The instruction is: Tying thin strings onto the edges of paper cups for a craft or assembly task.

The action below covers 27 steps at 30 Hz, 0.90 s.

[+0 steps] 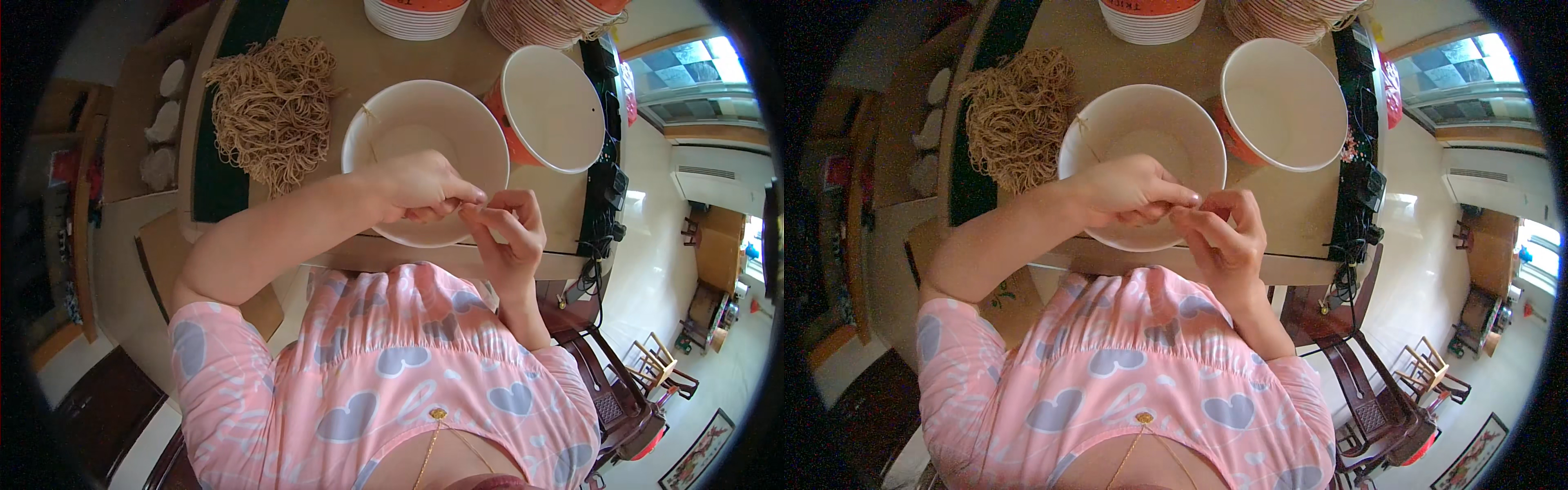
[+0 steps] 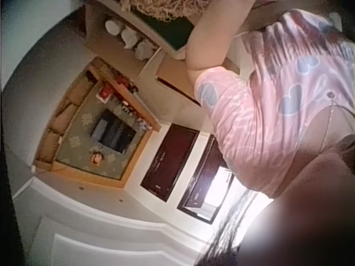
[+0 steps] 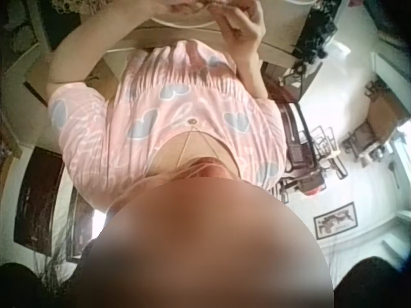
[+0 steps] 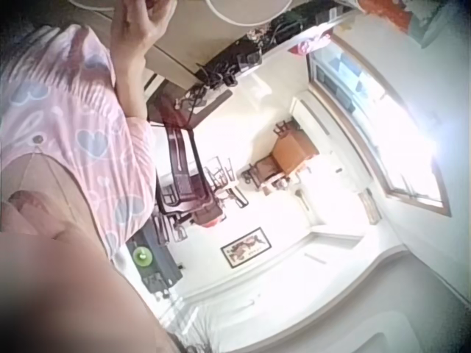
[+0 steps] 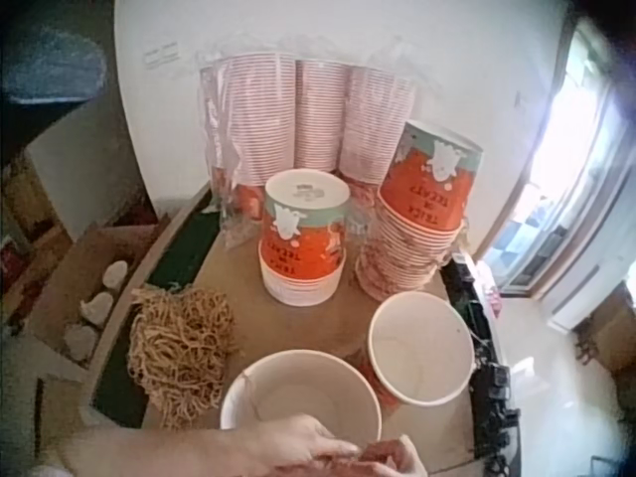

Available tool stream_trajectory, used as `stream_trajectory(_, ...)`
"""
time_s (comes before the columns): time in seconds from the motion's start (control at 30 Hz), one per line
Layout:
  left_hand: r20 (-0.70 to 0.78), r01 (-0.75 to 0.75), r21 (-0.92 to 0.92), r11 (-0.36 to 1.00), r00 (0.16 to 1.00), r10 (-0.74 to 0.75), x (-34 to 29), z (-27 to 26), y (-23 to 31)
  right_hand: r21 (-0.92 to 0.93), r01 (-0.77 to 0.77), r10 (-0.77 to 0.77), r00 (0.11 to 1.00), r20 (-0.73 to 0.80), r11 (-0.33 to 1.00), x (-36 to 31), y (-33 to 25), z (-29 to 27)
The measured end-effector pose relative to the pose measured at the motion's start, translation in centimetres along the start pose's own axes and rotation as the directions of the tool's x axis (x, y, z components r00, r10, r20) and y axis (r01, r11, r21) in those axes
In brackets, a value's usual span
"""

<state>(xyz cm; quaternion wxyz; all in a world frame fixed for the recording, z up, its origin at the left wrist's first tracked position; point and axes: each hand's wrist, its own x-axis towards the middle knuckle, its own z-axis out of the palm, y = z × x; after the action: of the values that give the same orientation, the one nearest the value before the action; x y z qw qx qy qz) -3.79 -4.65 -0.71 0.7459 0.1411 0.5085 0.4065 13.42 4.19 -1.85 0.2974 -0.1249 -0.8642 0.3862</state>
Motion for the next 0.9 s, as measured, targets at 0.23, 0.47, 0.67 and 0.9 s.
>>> stream_trajectory(0.23,-0.021,-0.005,-0.015,1.000,1.000,0.005,0.4,0.2,-0.1,0.029,0.035,-0.035,0.999,0.002,0.999,-0.2,0.3,-0.2)
stream_trajectory(0.47,-0.014,-0.191,-0.116,0.975,0.982,0.190,-0.8,0.3,-0.7,0.139,0.012,-0.001,0.997,-0.081,0.990,-0.4,0.5,0.3)
stream_trajectory(0.67,-0.144,-0.403,0.051,0.914,0.902,0.406,-1.6,1.7,-1.2,0.405,-0.118,0.158,0.985,-0.066,0.907,-0.3,0.3,0.3)
stream_trajectory(0.9,-0.141,-0.512,-0.167,0.843,0.858,0.493,-1.7,1.7,-2.0,0.626,-0.222,0.285,0.958,-0.001,0.747,-0.5,0.8,1.1)
